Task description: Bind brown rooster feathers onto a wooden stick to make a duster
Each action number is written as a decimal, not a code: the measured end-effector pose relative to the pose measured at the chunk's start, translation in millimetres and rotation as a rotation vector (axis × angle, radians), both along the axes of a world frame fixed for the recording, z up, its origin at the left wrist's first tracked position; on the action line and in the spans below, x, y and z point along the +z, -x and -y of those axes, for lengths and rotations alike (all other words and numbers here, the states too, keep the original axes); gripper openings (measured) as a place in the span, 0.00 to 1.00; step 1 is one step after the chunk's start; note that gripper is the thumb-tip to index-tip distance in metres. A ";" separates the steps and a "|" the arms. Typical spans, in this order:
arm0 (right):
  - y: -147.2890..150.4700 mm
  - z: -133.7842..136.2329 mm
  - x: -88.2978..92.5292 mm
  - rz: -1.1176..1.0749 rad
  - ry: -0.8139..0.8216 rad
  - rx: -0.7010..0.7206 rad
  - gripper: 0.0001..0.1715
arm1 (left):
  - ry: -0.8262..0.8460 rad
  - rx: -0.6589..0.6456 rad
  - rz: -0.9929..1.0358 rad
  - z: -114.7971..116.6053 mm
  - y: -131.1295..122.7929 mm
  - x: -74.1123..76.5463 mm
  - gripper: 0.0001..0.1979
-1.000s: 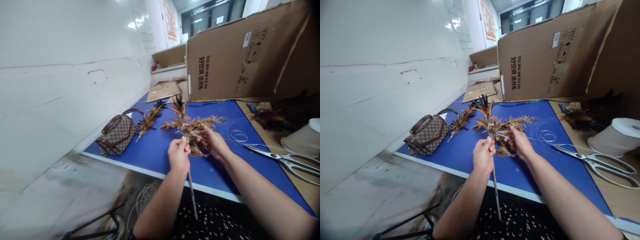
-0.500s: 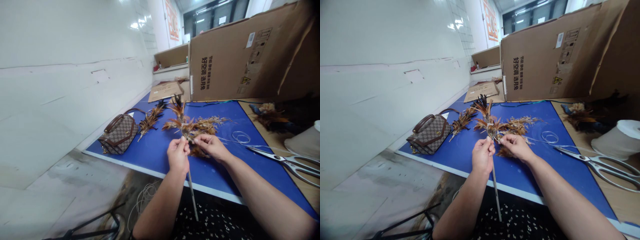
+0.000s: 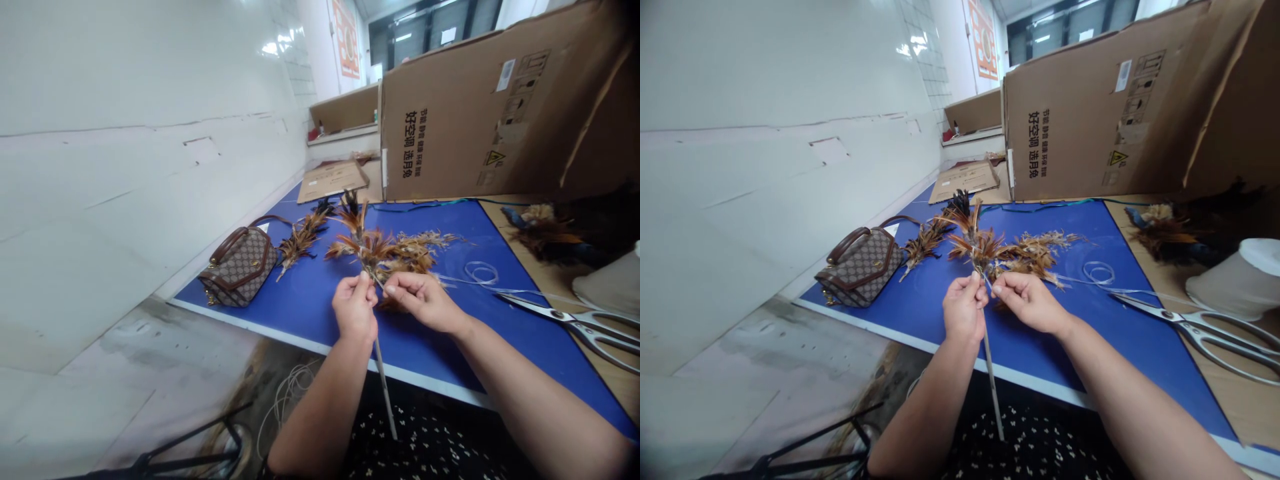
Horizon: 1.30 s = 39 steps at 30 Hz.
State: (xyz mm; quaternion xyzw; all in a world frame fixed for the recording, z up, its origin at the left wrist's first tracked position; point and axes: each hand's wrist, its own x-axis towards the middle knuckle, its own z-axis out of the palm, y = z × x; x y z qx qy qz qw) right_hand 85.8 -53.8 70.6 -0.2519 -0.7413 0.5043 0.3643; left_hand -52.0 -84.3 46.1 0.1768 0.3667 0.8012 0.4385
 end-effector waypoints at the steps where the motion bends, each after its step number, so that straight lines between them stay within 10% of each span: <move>1: 0.5 2.3 2.1 -0.003 -0.018 0.017 0.20 | 0.001 0.009 -0.016 -0.5 -1.6 -0.3 0.26; 12: 6.9 -2.0 -15.4 0.056 -0.131 -0.078 0.10 | -0.024 0.008 -0.010 -1.6 1.3 10.4 0.26; 26: 4.6 -8.0 -12.8 -0.241 0.321 -0.012 0.07 | -0.051 -0.165 0.024 10.4 -16.2 11.8 0.22; 39: 8.7 -1.6 -12.2 -0.011 -0.352 -0.358 0.20 | -0.058 -0.163 -0.028 8.7 -26.9 17.9 0.21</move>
